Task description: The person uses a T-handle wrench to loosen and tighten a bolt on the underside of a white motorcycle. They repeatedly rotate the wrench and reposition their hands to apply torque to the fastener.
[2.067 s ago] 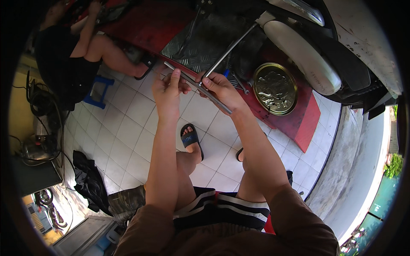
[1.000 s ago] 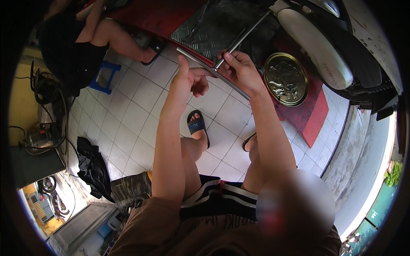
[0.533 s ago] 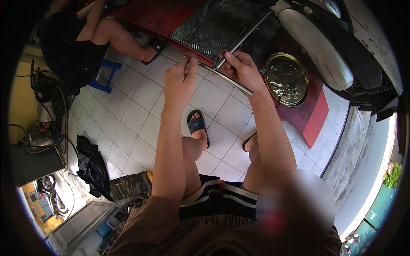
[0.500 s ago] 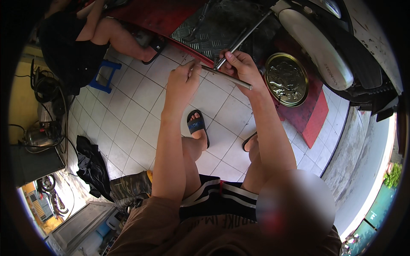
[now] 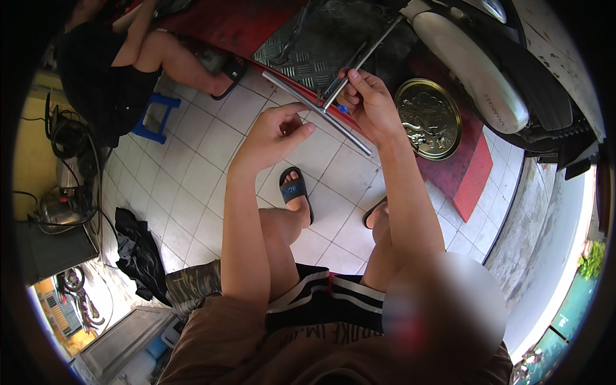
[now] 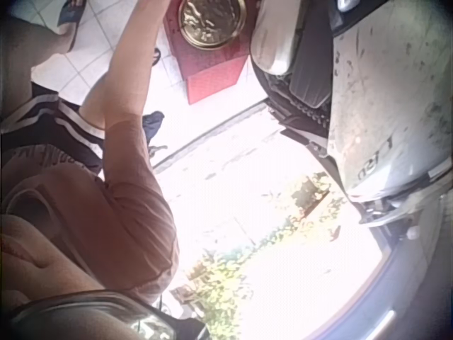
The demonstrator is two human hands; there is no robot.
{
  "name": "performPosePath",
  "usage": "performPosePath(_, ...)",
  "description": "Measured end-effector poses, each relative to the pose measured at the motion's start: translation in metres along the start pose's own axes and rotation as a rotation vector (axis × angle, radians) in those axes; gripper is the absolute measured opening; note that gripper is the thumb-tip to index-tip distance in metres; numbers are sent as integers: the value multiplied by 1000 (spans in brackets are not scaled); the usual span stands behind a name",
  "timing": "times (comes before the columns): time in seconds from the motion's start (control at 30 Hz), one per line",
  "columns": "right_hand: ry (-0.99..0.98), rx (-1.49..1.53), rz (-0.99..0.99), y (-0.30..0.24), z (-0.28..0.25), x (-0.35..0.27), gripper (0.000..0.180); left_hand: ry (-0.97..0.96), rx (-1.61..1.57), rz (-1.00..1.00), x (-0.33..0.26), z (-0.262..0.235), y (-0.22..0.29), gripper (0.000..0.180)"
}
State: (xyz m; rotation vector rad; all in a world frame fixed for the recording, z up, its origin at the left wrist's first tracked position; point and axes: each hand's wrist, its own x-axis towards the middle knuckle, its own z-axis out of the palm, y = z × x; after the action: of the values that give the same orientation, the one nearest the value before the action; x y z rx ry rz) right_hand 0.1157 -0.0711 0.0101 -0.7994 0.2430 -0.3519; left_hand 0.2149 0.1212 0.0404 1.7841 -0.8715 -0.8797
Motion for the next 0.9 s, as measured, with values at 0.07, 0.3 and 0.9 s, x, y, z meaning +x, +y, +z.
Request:
performPosePath(0.07,29,5,-8,1,1,1,24,-71,10,29,3,8,0,22)
performPosePath(0.3,24,32,-11,3,-3,4,22,73,83,66,8,18,-1,24)
performPosePath(0.9,-29,-47,26,7,-6,2,23,792,346,426,3,9,17,30)
